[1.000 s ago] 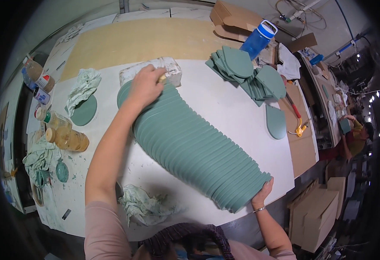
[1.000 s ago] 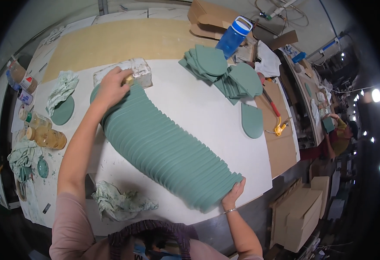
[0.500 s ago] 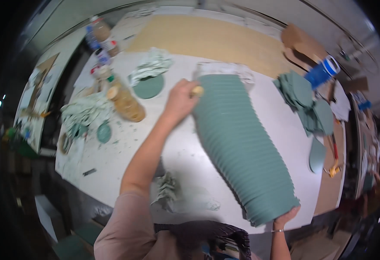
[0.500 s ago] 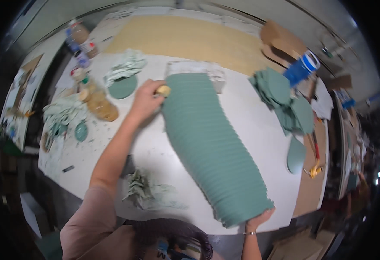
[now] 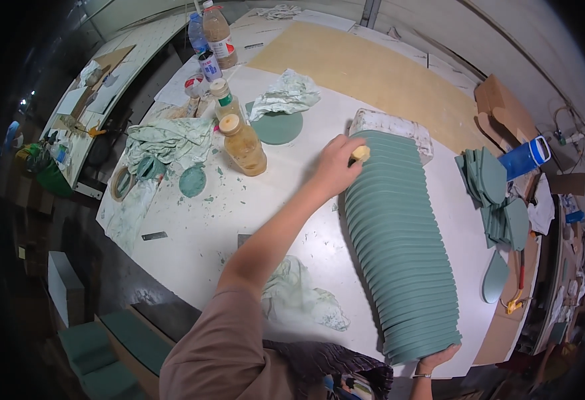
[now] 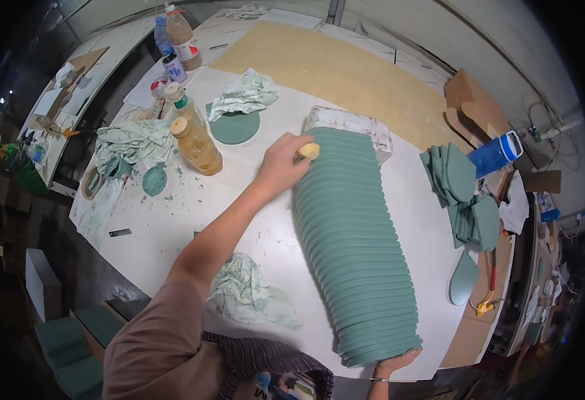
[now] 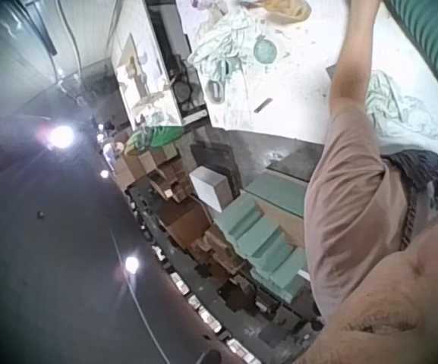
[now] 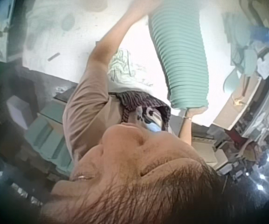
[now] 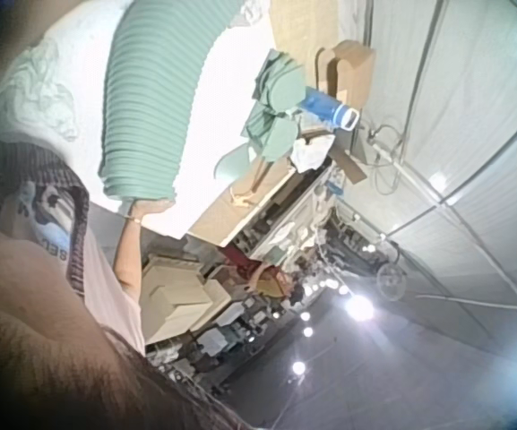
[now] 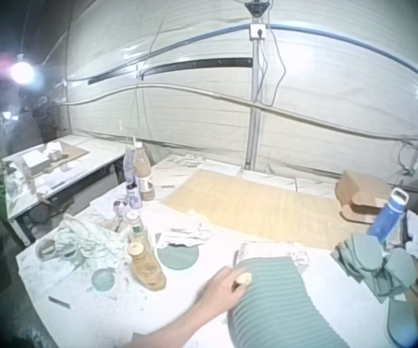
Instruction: The person wipes the edges and surfaces of a stack of green curved components using a sponge and a cloth.
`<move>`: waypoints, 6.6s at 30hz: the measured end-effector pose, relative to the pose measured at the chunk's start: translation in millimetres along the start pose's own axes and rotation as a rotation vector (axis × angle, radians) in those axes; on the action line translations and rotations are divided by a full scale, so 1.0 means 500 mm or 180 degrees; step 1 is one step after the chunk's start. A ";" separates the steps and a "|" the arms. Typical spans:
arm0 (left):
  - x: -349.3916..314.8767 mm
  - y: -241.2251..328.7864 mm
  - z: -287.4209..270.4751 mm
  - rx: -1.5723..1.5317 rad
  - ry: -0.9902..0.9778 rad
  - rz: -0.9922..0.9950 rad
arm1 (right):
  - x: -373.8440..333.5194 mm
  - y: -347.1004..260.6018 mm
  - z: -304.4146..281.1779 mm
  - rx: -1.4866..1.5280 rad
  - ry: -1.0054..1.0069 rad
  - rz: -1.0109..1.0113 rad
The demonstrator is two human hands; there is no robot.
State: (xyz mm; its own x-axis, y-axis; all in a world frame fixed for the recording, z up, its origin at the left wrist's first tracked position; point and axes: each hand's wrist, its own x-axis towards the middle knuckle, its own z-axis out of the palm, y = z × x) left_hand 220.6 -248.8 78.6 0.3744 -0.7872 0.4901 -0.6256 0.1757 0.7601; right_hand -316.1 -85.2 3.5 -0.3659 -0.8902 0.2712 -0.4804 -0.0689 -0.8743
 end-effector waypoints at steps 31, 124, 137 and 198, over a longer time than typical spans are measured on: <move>0.034 0.030 0.022 0.0174 -0.0126 0.0338 | -0.003 -0.024 0.008 -0.0161 0.0108 0.0112; -0.240 0.038 -0.010 -0.0634 -0.0122 -0.0853 | 0.002 -0.052 0.016 -0.0513 0.0133 0.0036; 0.026 0.055 0.011 0.0215 -0.0411 0.0329 | 0.001 -0.054 0.014 -0.0203 0.0058 0.0133; 0.115 -0.031 -0.028 0.0898 -0.1367 0.0180 | 0.002 -0.069 0.019 0.0242 0.0371 0.0618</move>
State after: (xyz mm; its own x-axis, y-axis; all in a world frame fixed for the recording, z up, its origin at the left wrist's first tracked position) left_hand 261.2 -288.4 101.0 0.0568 -0.9632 0.2628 -0.8192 0.1055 0.5638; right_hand -292.3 -87.9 30.0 -0.5372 -0.8325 0.1357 -0.3322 0.0609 -0.9412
